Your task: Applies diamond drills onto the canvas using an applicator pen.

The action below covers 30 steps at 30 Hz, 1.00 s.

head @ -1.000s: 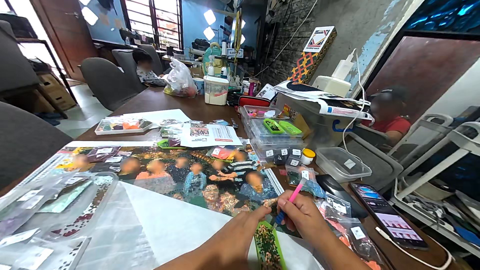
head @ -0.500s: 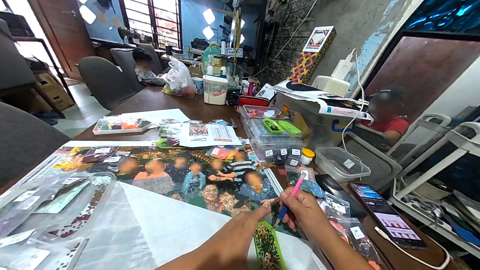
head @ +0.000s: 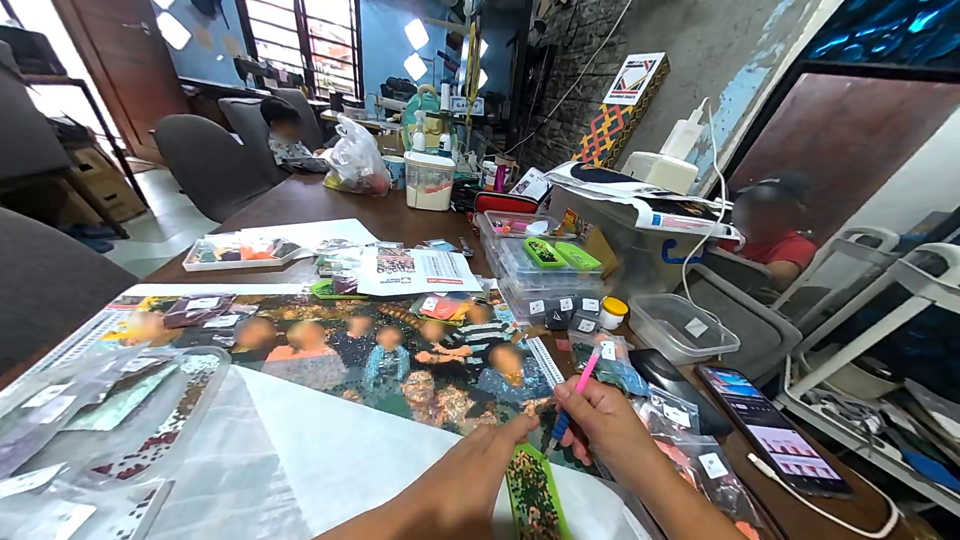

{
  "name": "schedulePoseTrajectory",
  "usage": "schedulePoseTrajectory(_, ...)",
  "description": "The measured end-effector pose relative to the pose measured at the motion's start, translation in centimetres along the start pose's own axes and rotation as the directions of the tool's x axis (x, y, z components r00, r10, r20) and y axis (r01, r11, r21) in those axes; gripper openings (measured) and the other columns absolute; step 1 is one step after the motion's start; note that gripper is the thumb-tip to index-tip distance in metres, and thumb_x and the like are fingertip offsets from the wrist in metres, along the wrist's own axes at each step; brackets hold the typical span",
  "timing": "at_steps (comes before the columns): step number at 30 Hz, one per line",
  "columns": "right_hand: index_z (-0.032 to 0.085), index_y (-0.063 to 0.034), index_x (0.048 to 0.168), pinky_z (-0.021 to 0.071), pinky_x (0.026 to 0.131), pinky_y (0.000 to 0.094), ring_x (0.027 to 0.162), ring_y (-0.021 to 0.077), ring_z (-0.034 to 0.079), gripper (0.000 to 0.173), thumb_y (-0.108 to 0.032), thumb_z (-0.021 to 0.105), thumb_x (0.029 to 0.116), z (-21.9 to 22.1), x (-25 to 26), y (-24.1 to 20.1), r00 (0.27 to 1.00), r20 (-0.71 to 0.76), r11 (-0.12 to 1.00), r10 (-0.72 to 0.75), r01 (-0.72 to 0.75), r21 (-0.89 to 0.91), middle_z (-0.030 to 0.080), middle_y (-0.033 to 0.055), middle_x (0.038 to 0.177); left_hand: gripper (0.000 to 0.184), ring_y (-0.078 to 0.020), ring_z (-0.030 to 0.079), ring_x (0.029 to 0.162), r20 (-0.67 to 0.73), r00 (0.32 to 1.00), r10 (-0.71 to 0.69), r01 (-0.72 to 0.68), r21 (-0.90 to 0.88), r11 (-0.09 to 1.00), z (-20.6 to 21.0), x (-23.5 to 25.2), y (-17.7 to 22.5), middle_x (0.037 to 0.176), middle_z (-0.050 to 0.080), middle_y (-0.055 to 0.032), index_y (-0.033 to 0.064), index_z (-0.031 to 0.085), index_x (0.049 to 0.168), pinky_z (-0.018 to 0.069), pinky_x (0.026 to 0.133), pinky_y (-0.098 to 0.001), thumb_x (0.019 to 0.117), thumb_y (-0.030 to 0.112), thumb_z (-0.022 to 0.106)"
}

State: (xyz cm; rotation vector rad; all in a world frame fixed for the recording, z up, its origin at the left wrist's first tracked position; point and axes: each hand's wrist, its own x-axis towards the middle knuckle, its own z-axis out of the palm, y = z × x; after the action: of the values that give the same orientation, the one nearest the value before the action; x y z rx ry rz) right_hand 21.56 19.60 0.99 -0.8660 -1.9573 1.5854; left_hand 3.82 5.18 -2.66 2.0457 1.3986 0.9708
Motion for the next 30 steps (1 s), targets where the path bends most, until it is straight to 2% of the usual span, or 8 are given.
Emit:
schedulePoseTrajectory(6,0.059,-0.0079,0.087,0.0466,0.044,0.0182,0.047,0.0045,0.056,0.026,-0.016,0.046,0.1073,-0.6,0.4,0.0,0.992,-0.124,1.000,0.003,-0.004,-0.010,0.061,-0.0025,0.062,0.108,-0.0388,0.059,0.124,0.013,1.000,-0.009,0.009,0.007,1.000,0.0,0.0,0.1,0.140,0.058,-0.0253,-0.0042,0.034,0.153,0.0462,0.106,-0.0512,0.0694,0.031,0.092)
schedulePoseTrajectory(12,0.059,-0.0060,0.086,0.0455,0.045,0.0196,0.046,0.0057,0.054,0.025,-0.013,0.048,0.1064,-1.3,0.7,-0.3,0.969,-0.236,0.988,0.075,-0.104,-0.111,0.059,-0.0007,0.061,0.108,-0.0388,0.059,0.123,0.023,1.000,-0.021,0.020,0.009,1.000,-0.2,-0.1,0.3,0.140,0.057,-0.0252,-0.0042,0.033,0.153,0.0462,0.105,-0.0510,0.0691,0.030,0.092)
schedulePoseTrajectory(21,0.060,-0.0077,0.086,0.0474,0.051,0.0209,0.051,0.0045,0.054,0.022,-0.017,0.051,0.1035,-1.3,0.6,0.2,0.983,-0.183,0.949,-0.003,-0.054,-0.310,0.057,-0.0026,0.065,0.105,-0.0397,0.060,0.119,0.009,1.000,-0.012,0.012,0.007,1.000,-0.3,-0.2,0.4,0.138,0.059,-0.0249,-0.0038,0.037,0.151,0.0481,0.102,-0.0524,0.0696,0.031,0.092)
schedulePoseTrajectory(30,0.061,-0.0088,0.085,0.0471,0.050,0.0190,0.051,0.0025,0.054,0.022,-0.017,0.051,0.1033,-1.0,0.5,0.4,0.985,-0.165,0.942,-0.040,-0.018,-0.334,0.057,-0.0039,0.064,0.104,-0.0393,0.060,0.121,0.008,1.000,0.014,-0.014,0.010,1.000,-0.2,-0.3,0.2,0.139,0.058,-0.0247,-0.0039,0.037,0.152,0.0474,0.103,-0.0520,0.0708,0.032,0.091)
